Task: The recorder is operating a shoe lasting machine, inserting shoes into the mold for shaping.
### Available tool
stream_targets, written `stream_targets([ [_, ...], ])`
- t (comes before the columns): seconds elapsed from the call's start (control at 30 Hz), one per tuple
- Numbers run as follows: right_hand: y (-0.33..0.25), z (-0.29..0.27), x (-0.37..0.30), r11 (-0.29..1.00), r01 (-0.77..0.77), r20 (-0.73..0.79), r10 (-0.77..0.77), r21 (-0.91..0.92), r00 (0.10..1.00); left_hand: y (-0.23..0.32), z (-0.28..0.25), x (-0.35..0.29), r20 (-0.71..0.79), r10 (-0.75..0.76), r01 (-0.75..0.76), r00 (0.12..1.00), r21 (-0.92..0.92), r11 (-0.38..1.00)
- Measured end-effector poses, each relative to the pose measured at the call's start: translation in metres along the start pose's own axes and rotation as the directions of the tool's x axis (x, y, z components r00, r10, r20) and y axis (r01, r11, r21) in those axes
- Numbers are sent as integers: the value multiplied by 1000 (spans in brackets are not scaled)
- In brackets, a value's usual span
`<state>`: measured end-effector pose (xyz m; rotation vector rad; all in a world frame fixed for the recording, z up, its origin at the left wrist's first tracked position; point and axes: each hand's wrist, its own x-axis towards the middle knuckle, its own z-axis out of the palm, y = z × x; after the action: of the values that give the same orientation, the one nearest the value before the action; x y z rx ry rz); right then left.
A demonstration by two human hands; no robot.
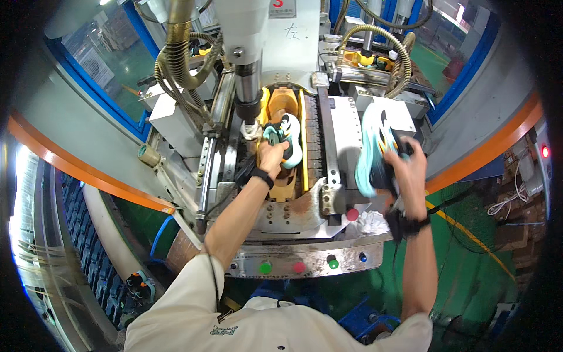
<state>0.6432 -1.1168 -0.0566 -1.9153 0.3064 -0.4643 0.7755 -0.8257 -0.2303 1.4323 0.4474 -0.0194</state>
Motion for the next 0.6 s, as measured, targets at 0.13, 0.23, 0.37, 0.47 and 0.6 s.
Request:
stream_targets([
  [0.13, -49, 85, 72, 935, 43, 333, 82, -352, 940, 54, -77, -119, 368, -187, 312, 911, -318, 895],
  [0.23, -38, 188, 105, 774, 114, 459, 244, -623, 854, 89, -151, -212, 360, -165, 276, 918, -283, 918],
  [0.37, -11, 291, 83, 713, 180, 456, 216, -678, 863, 102, -241, -307, 80, -116, 128, 990, -172, 977],
  [0.47, 59, 326, 79, 707, 147, 251, 44, -692, 967, 114, -273, -367, -148, -12, 22, 989, 66, 998],
  [0.6, 53, 342, 48, 717, 155, 221, -2, -680, 975, 78, -299, -431, -444, -78, -70, 893, -307, 949],
])
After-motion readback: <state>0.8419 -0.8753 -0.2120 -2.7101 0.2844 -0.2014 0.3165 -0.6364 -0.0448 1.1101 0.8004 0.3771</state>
